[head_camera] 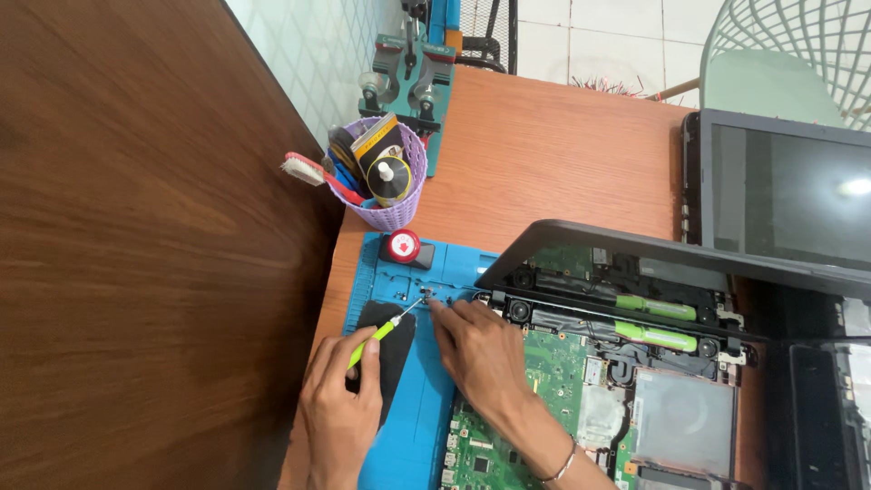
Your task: The person works on the internal components of a laptop by hand, using a small yellow and black screwdriver to work on the motherboard and internal wiring.
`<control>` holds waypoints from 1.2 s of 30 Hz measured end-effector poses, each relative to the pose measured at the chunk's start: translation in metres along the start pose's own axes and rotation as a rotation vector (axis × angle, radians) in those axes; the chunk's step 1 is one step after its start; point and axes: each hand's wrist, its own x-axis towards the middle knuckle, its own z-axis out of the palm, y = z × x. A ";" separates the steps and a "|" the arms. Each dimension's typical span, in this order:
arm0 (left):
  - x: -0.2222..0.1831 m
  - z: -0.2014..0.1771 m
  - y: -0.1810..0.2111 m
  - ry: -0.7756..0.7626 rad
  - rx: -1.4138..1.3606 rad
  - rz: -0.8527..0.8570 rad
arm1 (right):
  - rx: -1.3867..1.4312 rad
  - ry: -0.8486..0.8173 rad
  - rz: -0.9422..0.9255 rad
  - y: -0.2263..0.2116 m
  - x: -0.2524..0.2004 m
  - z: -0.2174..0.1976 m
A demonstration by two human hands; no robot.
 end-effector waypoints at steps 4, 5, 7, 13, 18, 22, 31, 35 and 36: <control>-0.003 0.000 -0.002 -0.012 0.006 0.000 | 0.020 -0.038 0.006 0.000 0.001 0.010; -0.003 0.000 -0.003 -0.018 0.009 -0.007 | 0.016 -0.054 0.007 0.001 0.002 0.013; -0.005 -0.001 -0.004 -0.018 0.010 -0.016 | 0.009 -0.087 0.003 0.001 0.002 0.017; -0.006 -0.004 -0.005 -0.027 0.017 -0.069 | -0.033 -0.146 0.043 0.001 0.005 0.023; -0.009 -0.011 -0.004 0.024 0.009 -0.065 | -0.042 -0.070 0.030 0.002 0.003 0.019; -0.013 -0.014 0.001 0.042 0.001 -0.046 | 0.060 -0.006 0.049 0.002 -0.006 0.004; -0.027 -0.016 0.026 0.018 -0.093 0.088 | 0.505 -0.046 0.391 0.015 -0.033 -0.039; -0.038 -0.014 0.041 -0.052 -0.140 0.148 | 0.521 -0.029 0.438 0.026 -0.052 -0.060; -0.041 -0.013 0.045 -0.071 -0.159 0.162 | 0.513 -0.012 0.433 0.029 -0.057 -0.064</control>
